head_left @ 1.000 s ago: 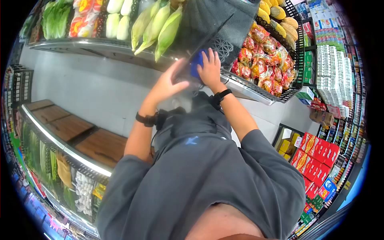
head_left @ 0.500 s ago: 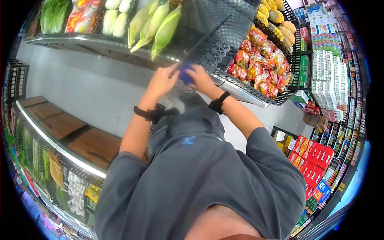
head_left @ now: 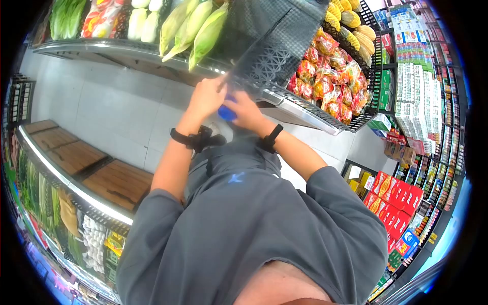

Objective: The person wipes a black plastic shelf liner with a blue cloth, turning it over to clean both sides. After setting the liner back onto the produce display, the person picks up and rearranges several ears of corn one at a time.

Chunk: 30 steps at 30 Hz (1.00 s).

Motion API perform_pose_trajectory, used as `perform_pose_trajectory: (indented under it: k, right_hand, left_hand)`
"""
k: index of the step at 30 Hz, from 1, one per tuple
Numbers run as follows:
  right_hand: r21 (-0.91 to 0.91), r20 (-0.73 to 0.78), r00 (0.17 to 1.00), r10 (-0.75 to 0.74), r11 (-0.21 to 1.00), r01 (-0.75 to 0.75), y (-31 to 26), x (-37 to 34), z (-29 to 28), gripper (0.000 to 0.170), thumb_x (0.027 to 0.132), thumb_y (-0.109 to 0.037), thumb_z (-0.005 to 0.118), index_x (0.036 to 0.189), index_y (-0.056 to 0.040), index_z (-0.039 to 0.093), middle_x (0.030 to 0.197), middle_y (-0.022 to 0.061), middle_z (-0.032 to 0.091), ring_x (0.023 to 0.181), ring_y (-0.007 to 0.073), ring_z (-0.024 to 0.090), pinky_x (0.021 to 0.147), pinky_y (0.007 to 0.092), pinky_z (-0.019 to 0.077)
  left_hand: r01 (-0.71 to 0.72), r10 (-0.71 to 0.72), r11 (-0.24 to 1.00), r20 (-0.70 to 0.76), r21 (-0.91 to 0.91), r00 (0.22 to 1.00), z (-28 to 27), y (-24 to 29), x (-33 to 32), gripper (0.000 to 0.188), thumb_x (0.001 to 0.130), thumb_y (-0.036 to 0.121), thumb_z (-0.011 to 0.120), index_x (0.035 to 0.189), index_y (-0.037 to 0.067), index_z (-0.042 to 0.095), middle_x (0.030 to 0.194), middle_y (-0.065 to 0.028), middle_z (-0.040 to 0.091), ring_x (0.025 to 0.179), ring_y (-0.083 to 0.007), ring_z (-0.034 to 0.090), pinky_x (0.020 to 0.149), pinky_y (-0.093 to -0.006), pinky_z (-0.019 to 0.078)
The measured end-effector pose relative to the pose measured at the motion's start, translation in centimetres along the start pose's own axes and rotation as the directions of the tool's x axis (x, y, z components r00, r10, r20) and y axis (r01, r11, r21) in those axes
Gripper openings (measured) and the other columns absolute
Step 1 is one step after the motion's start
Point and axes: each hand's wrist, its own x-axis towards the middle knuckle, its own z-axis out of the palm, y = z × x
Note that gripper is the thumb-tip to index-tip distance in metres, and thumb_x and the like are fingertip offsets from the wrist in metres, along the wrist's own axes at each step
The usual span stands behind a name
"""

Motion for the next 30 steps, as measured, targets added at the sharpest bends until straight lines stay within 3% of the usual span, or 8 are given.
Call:
perform_pose_trajectory:
  k: [5, 9, 13, 17, 19, 23, 25, 30]
  right_hand:
    - [-0.171, -0.079, 0.995, -0.058, 0.984, 0.044, 4.5, 1.1, -1.7, 0.057, 0.062, -0.010, 0.081, 0.117, -0.0112, 0.066, 0.120, 0.0151, 0.058, 0.108, 0.0370, 0.055, 0.095, 0.0442, 0.0486]
    - [-0.236, -0.379, 0.897, 0.227, 0.914, -0.331, 8.4, 2.4, -3.9, 0.047, 0.065, -0.012, 0.080, 0.111, -0.0088, 0.067, 0.122, 0.0174, 0.057, 0.113, 0.0373, 0.052, 0.097, 0.0450, 0.0461]
    - [-0.122, -0.221, 0.923, 0.316, 0.930, -0.348, 5.8, 2.1, -2.3, 0.047, 0.068, -0.013, 0.080, 0.110, -0.0055, 0.062, 0.111, 0.0180, 0.055, 0.110, 0.0382, 0.052, 0.093, 0.0456, 0.0466]
    - [0.039, -0.053, 0.998, 0.025, 0.999, -0.022, 0.0, 0.0, 0.0, 0.050, 0.067, -0.011, 0.079, 0.113, -0.0067, 0.061, 0.107, 0.0160, 0.054, 0.102, 0.0371, 0.055, 0.088, 0.0440, 0.0506]
    - [0.013, 0.001, 1.000, 0.002, 1.000, -0.002, -0.7, -0.2, 0.5, 0.050, 0.067, -0.009, 0.078, 0.114, -0.0081, 0.062, 0.107, 0.0156, 0.054, 0.103, 0.0367, 0.055, 0.088, 0.0441, 0.0507]
    - [-0.191, -0.186, 0.982, 0.040, 0.979, -0.076, 4.1, 0.5, -0.8, 0.047, 0.067, -0.005, 0.076, 0.113, -0.0082, 0.063, 0.107, 0.0164, 0.055, 0.101, 0.0368, 0.055, 0.087, 0.0444, 0.0500]
    - [-0.100, -0.321, 0.887, 0.331, 0.920, -0.379, 6.8, 1.5, -1.7, 0.047, 0.068, -0.005, 0.077, 0.113, -0.0074, 0.063, 0.107, 0.0172, 0.056, 0.101, 0.0374, 0.055, 0.087, 0.0445, 0.0496]
    - [-0.007, -0.214, 0.930, 0.299, 0.952, -0.307, 2.2, 2.2, -1.1, 0.046, 0.067, -0.012, 0.080, 0.111, -0.0073, 0.064, 0.104, 0.0167, 0.057, 0.098, 0.0374, 0.059, 0.084, 0.0454, 0.0517]
  left_hand:
    - [-0.040, 0.040, 0.999, 0.033, 0.009, 0.999, -0.3, -0.7, -0.4, 0.026, 0.090, 0.017, 0.061, 0.114, 0.008, 0.068, 0.076, -0.0258, 0.062, 0.076, -0.0470, 0.060, 0.067, -0.0459, 0.0494]
    - [-0.052, 0.052, 0.999, -0.007, 0.011, 0.999, 0.0, -1.3, -0.8, 0.026, 0.090, 0.016, 0.061, 0.113, 0.008, 0.068, 0.074, -0.0255, 0.061, 0.074, -0.0472, 0.059, 0.067, -0.0469, 0.0487]
    - [-0.040, 0.041, 0.998, -0.003, 0.058, 0.999, 0.2, -0.8, -0.6, 0.025, 0.090, 0.016, 0.061, 0.112, 0.008, 0.068, 0.075, -0.0254, 0.062, 0.074, -0.0471, 0.059, 0.067, -0.0469, 0.0490]
    - [-0.050, 0.050, 0.998, -0.005, 0.034, 0.999, -0.2, -0.2, -0.1, 0.022, 0.089, 0.016, 0.062, 0.108, 0.006, 0.068, 0.075, -0.0253, 0.062, 0.075, -0.0473, 0.059, 0.067, -0.0469, 0.0491]
    - [-0.063, 0.063, 0.998, -0.005, 0.010, 0.998, -0.3, -0.5, 0.2, 0.020, 0.089, 0.016, 0.061, 0.105, 0.005, 0.068, 0.075, -0.0252, 0.063, 0.075, -0.0473, 0.059, 0.067, -0.0469, 0.0490]
    - [-0.087, 0.087, 0.996, 0.033, -0.007, 0.996, -0.7, -1.1, 0.0, 0.018, 0.090, 0.016, 0.061, 0.099, 0.001, 0.066, 0.077, -0.0250, 0.063, 0.077, -0.0469, 0.060, 0.068, -0.0467, 0.0487]
    - [-0.076, 0.075, 0.997, 0.042, 0.018, 0.996, -0.7, -1.2, -0.3, 0.019, 0.090, 0.017, 0.061, 0.098, 0.000, 0.066, 0.077, -0.0251, 0.064, 0.078, -0.0469, 0.060, 0.069, -0.0467, 0.0488]
    - [-0.078, 0.077, 0.994, 0.017, 0.074, 0.997, -0.6, 0.5, 0.2, 0.020, 0.090, 0.018, 0.061, 0.096, 0.000, 0.066, 0.077, -0.0253, 0.064, 0.078, -0.0468, 0.061, 0.069, -0.0469, 0.0493]
